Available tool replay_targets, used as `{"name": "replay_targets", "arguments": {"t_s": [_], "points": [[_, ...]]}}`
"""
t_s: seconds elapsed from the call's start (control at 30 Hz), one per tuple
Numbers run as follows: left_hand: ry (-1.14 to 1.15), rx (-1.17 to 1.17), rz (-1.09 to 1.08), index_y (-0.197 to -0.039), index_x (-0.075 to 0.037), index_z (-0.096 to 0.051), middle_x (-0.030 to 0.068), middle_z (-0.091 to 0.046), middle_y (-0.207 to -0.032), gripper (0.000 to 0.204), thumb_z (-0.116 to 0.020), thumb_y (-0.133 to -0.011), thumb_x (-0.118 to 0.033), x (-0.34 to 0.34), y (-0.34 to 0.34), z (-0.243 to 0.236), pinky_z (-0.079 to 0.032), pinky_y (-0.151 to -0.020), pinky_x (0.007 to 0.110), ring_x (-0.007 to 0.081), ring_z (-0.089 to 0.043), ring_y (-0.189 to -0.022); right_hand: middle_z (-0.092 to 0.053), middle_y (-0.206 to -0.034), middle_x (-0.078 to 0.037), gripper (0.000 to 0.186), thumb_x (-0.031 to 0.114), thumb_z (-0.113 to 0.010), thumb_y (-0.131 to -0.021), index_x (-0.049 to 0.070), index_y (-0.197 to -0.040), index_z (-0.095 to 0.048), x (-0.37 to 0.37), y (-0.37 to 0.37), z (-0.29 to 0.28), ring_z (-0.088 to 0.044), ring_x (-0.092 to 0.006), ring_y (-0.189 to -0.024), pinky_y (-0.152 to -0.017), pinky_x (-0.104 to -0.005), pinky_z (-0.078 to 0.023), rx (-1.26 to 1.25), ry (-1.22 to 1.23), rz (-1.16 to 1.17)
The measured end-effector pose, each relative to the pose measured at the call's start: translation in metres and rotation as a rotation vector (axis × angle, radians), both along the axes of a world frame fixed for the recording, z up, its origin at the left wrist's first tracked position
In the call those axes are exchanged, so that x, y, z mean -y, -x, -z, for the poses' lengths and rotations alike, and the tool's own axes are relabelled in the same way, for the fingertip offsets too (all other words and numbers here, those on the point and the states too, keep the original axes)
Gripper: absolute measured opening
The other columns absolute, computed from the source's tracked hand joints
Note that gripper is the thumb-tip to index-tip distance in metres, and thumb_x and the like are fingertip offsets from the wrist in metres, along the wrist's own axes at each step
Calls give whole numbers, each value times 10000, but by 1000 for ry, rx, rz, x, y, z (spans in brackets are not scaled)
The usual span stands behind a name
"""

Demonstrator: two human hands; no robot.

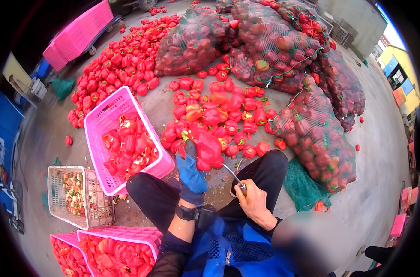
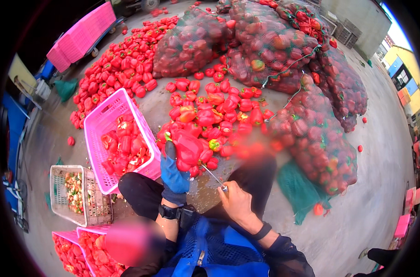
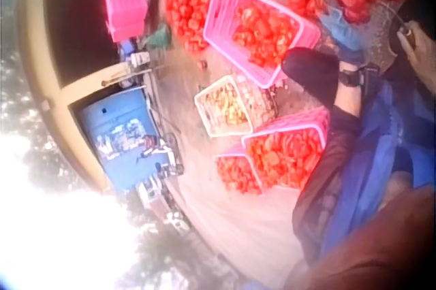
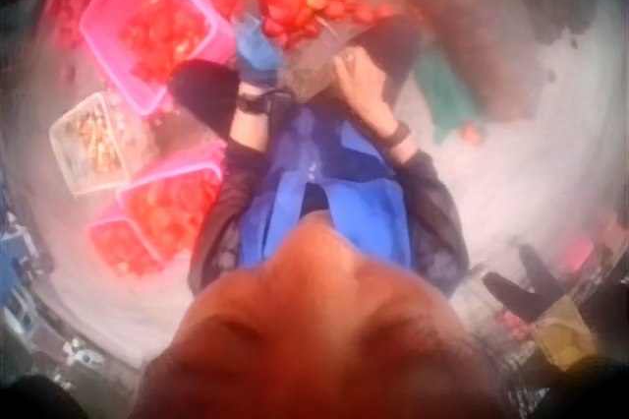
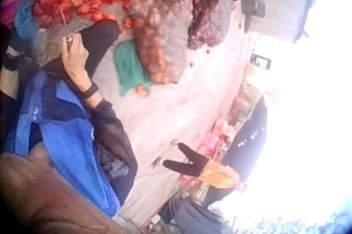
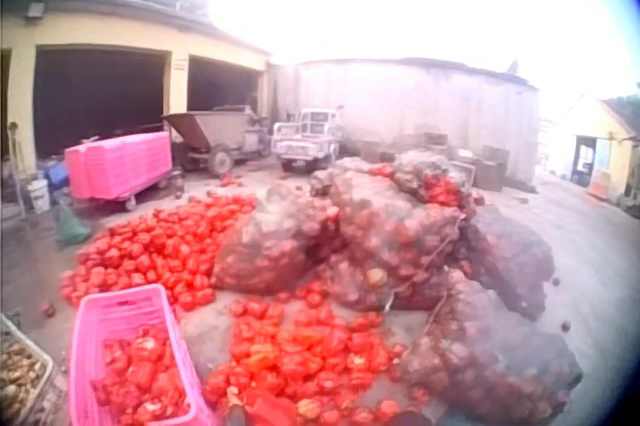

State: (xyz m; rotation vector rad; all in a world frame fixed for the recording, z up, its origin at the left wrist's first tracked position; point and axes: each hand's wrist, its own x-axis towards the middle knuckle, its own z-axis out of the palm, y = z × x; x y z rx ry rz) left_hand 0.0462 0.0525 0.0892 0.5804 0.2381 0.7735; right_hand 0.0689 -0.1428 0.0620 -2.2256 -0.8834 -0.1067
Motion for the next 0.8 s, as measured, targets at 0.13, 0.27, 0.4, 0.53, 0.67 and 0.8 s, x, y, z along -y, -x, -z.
{"name": "replay_targets", "arguments": {"t_s": [0.13, 0.27, 0.4, 0.53, 0.67, 0.8], "points": [[-256, -233, 40, -1301, -6, -434, 91, -556, -1224, 495, -671, -893, -157, 1, 17, -9, -469, -973, 323, 187, -568, -1120, -666, -848, -110, 515, 189, -792, -774, 19, -1189, -539, -28, -25, -66, -682, -206, -773, -678, -324, -528, -343, -310, -67], [-581, -362, 145, -1328, -14, -415, 99, -512, -1283, 690, -794, -765, -136, 8, 38, -20, -452, -998, 337, 194, -529, -1162, -665, -961, -99, 712, 158, -815, -739, -7, -1327, -450, -47, -48, -91, -644, -150, -827, -753, -301, -516, -635, -48, -304], [-478, -371, 329, -1339, -16, -426, 105, -518, -1276, 740, -816, -713, -77, 0, 57, -19, -447, -1005, 343, 192, -519, -1170, -635, -1039, -49, 708, 122, -784, -762, -3, -1360, -425, -37, -52, -66, -601, -100, -877, -744, -290, -518, -1056, -219, -439], [-238, -224, 488, -1351, 5, -432, 134, -534, -1287, 630, -723, -829, -194, -6, 73, -6, -430, -1034, 392, 236, -527, -1195, -618, -1139, -76, 592, 206, -669, -847, -10, -1345, -433, -29, -64, -45, -633, -135, -942, -840, -292, -534, -1623, -502, -602], [300, 133, 578, -1375, 21, -405, 179, -482, -1382, 599, -588, -937, -344, -3, 71, 16, -363, -1104, 471, 321, -469, -1287, -650, -1070, -111, 555, 279, -648, -834, -4, -1279, -475, -31, -45, -3, -663, -150, -757, -656, -306, -585, -1824, -832, -407], [348, 184, 446, -1271, -11, -507, 136, -591, -1233, 541, -532, -950, -446, -7, 68, 23, -434, -1015, 439, 281, -562, -1146, -626, -819, -47, 532, 391, -656, -849, 21, -1205, -516, -41, -35, 1, -456, -99, -457, -413, -238, -406, -1750, -923, -167]]}}
